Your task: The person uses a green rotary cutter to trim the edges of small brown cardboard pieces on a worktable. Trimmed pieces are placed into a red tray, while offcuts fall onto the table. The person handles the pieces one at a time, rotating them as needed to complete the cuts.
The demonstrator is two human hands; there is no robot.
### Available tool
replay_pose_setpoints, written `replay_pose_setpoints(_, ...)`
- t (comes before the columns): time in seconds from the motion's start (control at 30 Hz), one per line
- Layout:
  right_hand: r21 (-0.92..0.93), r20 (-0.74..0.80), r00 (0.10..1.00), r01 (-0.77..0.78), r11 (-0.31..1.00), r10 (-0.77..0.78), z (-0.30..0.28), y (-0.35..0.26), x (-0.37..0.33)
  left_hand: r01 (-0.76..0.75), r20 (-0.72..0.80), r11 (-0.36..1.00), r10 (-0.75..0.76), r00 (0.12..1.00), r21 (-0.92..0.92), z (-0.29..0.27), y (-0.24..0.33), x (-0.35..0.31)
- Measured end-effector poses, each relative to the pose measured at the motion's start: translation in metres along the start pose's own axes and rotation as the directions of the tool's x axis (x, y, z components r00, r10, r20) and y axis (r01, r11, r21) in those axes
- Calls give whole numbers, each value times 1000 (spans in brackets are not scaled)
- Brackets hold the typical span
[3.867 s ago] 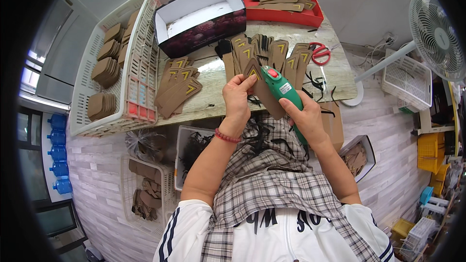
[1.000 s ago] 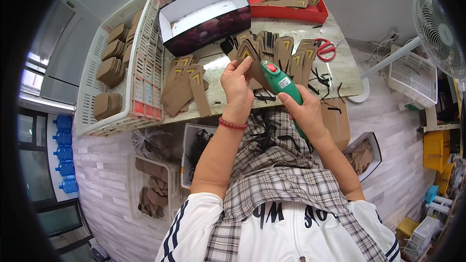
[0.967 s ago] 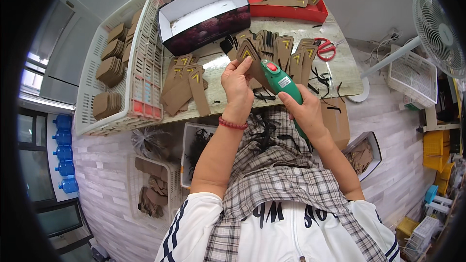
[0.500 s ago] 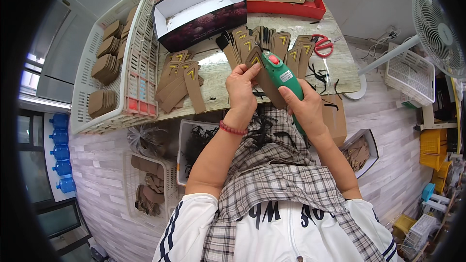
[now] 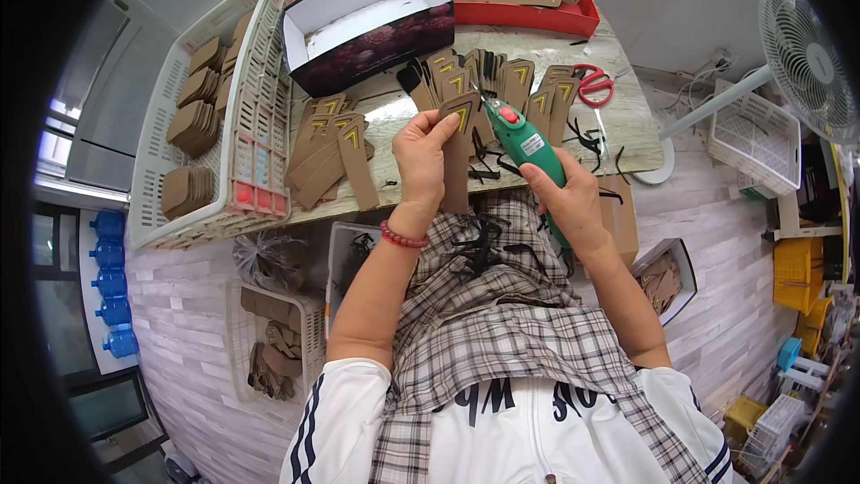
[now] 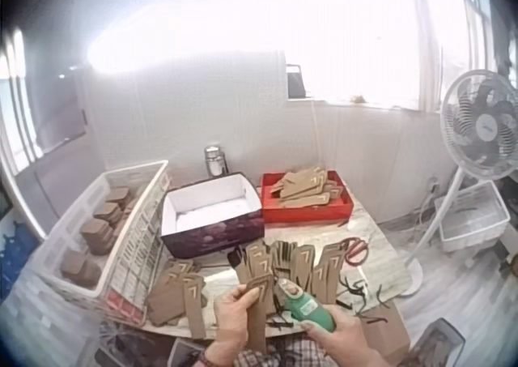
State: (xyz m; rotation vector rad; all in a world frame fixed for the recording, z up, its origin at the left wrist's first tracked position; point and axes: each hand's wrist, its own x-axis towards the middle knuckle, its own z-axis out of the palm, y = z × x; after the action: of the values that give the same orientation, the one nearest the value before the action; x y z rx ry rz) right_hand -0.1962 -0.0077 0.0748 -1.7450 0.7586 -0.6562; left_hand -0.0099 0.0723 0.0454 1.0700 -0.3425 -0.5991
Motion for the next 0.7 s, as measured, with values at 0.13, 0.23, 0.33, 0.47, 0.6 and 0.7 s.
replay_pose_setpoints(0.13,10,30,999,-21,1000,20,-1,-2,0,-27,82,991,17,996,130,-11,11,7)
replay_pose_setpoints(0.23,2,58,998,-20,1000,19,-2,-1,1,-14,135,971,-19,991,240,-20,24,13)
replay_pose_setpoints(0.33,15,101,994,-29,999,27,3,-1,1,15,189,935,-87,978,354,-32,39,17)
replay_pose_setpoints(0.47,41,151,988,-38,998,31,13,5,0,-17,219,842,-120,968,538,-76,69,35)
replay_pose_setpoints(0.6,56,112,993,-51,997,45,9,20,-3,-250,183,139,371,910,958,-124,73,64)
replay_pose_setpoints(0.7,53,88,992,-99,994,94,9,17,-5,-282,99,414,410,907,866,-112,39,89)
